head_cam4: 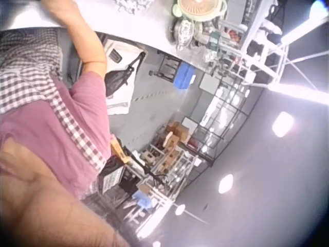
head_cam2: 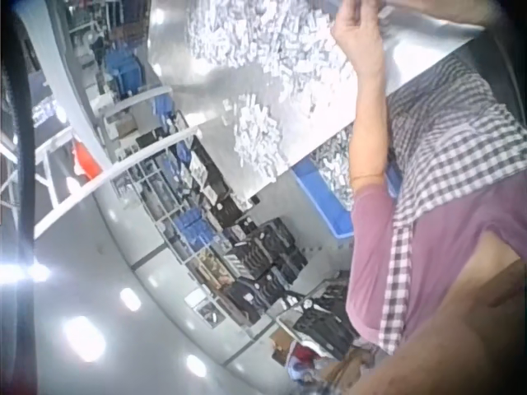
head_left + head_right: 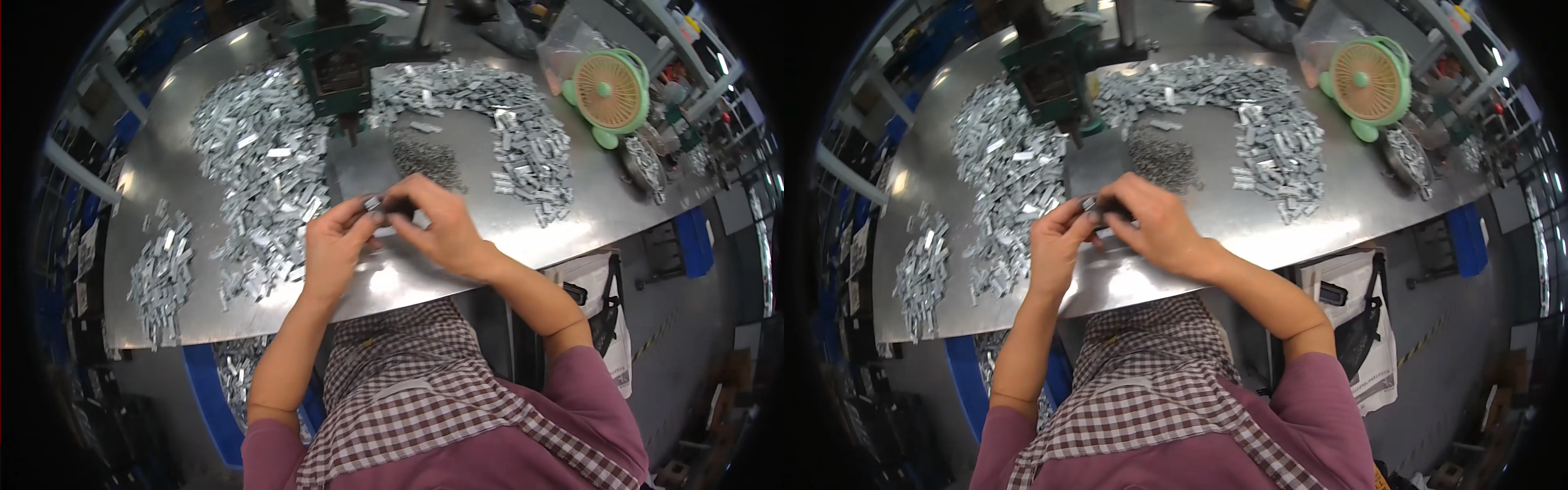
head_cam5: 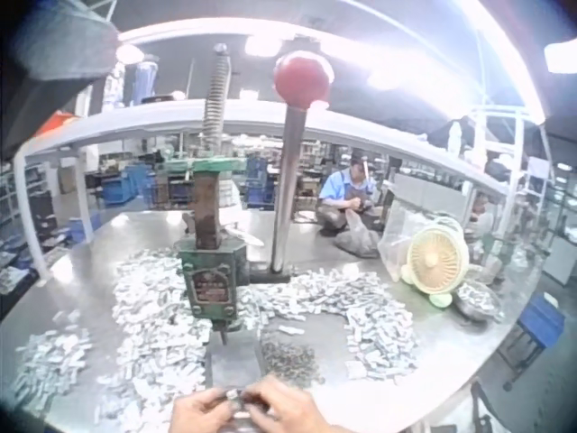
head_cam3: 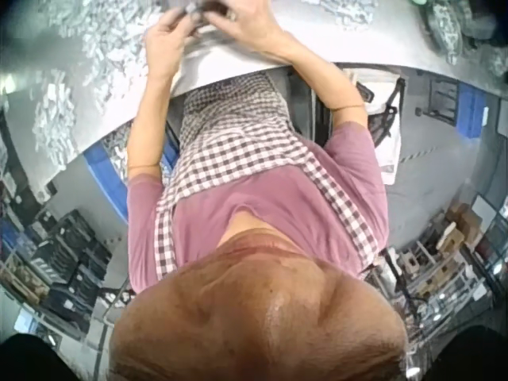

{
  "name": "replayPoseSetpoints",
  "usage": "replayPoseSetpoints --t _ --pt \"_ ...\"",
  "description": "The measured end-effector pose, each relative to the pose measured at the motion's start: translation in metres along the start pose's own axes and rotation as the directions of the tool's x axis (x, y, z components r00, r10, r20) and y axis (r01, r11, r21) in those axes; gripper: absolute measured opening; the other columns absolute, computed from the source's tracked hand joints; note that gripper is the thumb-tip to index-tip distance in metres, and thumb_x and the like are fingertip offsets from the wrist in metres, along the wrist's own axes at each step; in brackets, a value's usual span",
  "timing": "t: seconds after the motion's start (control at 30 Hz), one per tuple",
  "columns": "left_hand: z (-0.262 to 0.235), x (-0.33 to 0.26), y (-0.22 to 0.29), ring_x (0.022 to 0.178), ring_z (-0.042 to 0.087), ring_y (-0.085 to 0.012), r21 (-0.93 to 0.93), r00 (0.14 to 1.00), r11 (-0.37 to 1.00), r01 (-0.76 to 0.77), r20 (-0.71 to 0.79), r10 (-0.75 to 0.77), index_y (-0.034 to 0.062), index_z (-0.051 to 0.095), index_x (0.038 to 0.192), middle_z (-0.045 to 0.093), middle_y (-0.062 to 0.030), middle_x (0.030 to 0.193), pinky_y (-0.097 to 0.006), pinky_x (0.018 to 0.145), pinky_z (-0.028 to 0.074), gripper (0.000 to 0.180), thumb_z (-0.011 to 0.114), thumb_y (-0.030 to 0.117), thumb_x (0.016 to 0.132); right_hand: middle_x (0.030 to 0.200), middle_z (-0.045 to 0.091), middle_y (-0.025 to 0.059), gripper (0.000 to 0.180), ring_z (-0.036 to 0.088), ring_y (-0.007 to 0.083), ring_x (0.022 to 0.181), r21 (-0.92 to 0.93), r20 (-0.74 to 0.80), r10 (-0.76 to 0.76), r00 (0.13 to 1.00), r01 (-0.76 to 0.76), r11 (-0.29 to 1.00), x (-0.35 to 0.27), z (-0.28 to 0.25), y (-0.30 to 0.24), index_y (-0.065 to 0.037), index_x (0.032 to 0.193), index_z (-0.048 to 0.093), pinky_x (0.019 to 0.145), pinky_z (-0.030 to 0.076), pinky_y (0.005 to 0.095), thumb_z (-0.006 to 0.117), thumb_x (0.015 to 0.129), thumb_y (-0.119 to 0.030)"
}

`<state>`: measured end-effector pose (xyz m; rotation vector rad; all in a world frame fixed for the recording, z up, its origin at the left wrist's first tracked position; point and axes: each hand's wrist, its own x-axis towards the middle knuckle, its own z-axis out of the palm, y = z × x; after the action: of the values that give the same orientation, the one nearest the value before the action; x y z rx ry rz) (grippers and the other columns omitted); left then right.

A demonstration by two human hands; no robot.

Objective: The person assembles metal components by inserting pins into metal clips by hand, pressing them using a manual punch press, and placing the finished pieces into a bin.

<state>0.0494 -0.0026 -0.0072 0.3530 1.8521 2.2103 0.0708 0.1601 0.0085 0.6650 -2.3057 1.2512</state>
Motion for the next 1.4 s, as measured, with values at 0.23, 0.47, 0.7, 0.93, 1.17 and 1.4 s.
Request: replayPoseSetpoints --t 0.23,0.47,0.7,0.93,1.17,1.4 --pt "-0.012 0.014 0.008 0.072 0.062 -0.0147 0.004 0.985 1.000 0.027 0.173 -0.028 -0.0030 0.059 0.102 0.065 -0.0114 0.087 -0.021 0.056 0.048 0.025 0.055 0.017 0.088 0.086 0.059 0.0103 0.016 0.058 0.0245 0.080 -0.323 -0.035 0.143 0.989 -0.146 0.935 0.030 -0.051 0.089 -0.005 0.093 0.061 0.069 0.045 0.0330 0.061 0.079 -0.014" --pt "-0.021 0.030 0.018 0.075 0.065 -0.0207 -0.261 0.946 0.951 0.165 0.315 -0.077 -0.0034 0.055 0.103 0.064 -0.0165 0.091 -0.024 0.057 0.051 0.028 0.052 0.020 0.089 0.089 0.055 0.0121 0.019 0.055 0.0305 0.088 -0.621 0.202 0.284 0.937 -0.101 0.777 0.044 -0.060 0.167 -0.007 0.093 0.060 0.074 0.045 0.0402 0.060 0.078 -0.020" --pt "-0.020 0.030 0.022 0.072 0.064 -0.0185 -0.253 0.953 0.943 0.217 0.264 -0.149 -0.0029 0.055 0.105 0.064 -0.0155 0.089 -0.023 0.055 0.049 0.027 0.049 0.019 0.090 0.083 0.054 0.0163 0.019 0.053 0.0344 0.084 -0.669 0.235 0.202 0.951 0.007 0.743 0.041 -0.057 0.164 0.000 0.085 0.052 0.074 0.043 0.0418 0.055 0.081 -0.018" --pt "-0.010 0.022 0.006 0.066 0.059 -0.0099 0.024 0.998 0.999 0.023 0.062 -0.025 -0.0018 0.060 0.100 0.064 -0.0076 0.084 -0.020 0.054 0.045 0.025 0.056 0.019 0.087 0.086 0.061 0.0111 0.021 0.061 0.0189 0.074 0.103 0.079 0.257 0.963 -0.264 0.959 0.007 -0.015 0.017 -0.001 0.098 0.052 0.064 0.048 0.0292 0.059 0.080 -0.008" --pt "0.002 0.002 0.007 0.065 0.055 -0.0055 0.333 0.969 0.916 -0.223 -0.028 0.246 -0.0007 0.060 0.103 0.063 -0.0025 0.078 -0.019 0.057 0.045 0.021 0.058 0.010 0.086 0.083 0.062 0.0102 0.021 0.060 0.0154 0.069 0.108 -0.109 0.263 0.959 -0.252 0.962 -0.009 0.020 0.001 0.000 0.096 0.056 0.058 0.047 0.0254 0.062 0.076 -0.005" --pt "-0.001 -0.009 0.011 0.063 0.057 -0.0061 0.469 0.960 0.843 -0.263 0.041 0.276 0.0036 0.057 0.114 0.063 -0.0048 0.076 -0.021 0.057 0.045 0.032 0.051 0.000 0.083 0.077 0.063 0.0060 0.019 0.059 0.0103 0.066 0.234 -0.047 0.353 0.935 -0.333 0.913 -0.010 0.017 -0.004 0.001 0.094 0.056 0.058 0.047 0.0232 0.062 0.077 -0.005"
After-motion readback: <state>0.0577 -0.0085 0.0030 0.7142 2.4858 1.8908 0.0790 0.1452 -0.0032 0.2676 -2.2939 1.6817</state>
